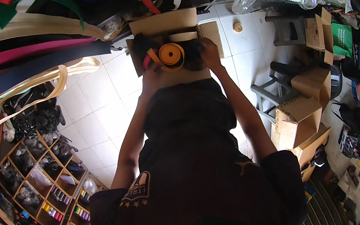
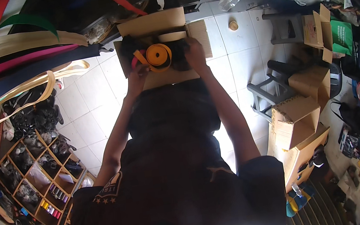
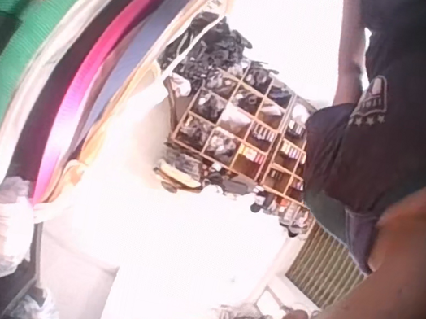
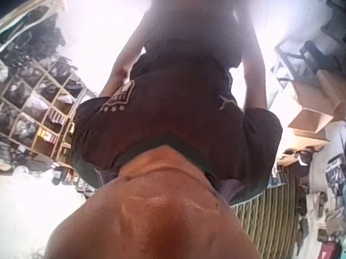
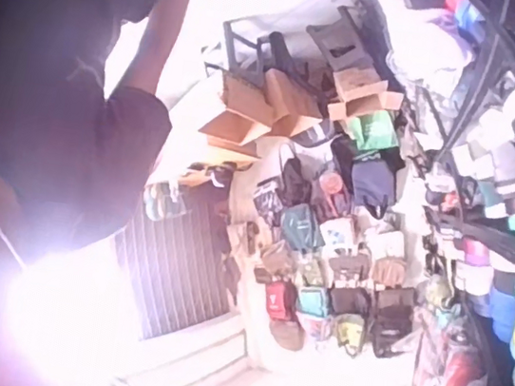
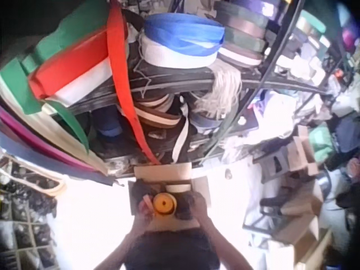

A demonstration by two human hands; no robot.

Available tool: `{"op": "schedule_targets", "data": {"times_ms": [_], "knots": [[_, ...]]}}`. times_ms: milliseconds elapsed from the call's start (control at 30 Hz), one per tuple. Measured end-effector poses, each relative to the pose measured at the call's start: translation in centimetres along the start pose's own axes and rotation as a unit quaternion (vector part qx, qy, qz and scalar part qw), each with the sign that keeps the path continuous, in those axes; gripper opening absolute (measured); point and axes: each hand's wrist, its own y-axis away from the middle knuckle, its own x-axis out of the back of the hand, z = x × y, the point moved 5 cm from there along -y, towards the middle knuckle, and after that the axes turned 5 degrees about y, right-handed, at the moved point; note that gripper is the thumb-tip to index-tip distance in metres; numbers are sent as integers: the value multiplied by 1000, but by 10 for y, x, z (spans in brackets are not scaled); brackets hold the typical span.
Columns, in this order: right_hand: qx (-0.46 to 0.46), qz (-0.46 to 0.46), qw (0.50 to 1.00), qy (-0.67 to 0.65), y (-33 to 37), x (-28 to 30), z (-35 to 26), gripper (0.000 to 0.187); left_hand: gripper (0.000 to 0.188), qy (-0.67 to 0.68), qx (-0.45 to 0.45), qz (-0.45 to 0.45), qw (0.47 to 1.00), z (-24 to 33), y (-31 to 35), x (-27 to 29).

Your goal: The person organizes rolls of colorful fabric and webbing by picking them up from a box and placing them onto shelves. The person handles rolls of various colors including pink, white, black, green, navy blue, and yellow.

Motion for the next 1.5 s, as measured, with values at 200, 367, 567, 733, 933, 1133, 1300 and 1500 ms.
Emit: {"op": "schedule_targets", "data": {"times_ms": [200, 367, 567, 733, 933, 1133, 1300, 1500], "knots": [[95, -51, 969, 221, -59, -54, -7, 41, 25, -51, 64, -97, 992, -7, 18, -7], [187, -119, 898, 380, -74, -103, 37, 40, 24, -12, 114, -70, 991, -31, 48, 6], [185, -171, 880, 402, -83, -120, 54, 37, 20, -44, 155, -23, 987, -35, 85, 21], [154, -270, 879, 361, -90, -98, 42, 33, 18, -23, 134, -42, 990, -37, 86, 13], [154, -199, 959, 134, -86, -9, 4, 47, 20, 58, 77, -4, 995, 12, 41, 12], [-4, -201, 958, -204, -52, 52, -30, 44, 33, 62, -65, 103, 991, 72, -24, 2], [-82, -204, 879, -422, -7, 89, -72, 48, 54, 303, -49, 30, 951, 156, -42, -15], [16, -96, 893, -440, 3, 145, -163, 57, 59, 223, -50, -15, 973, 209, -24, 8]]}}
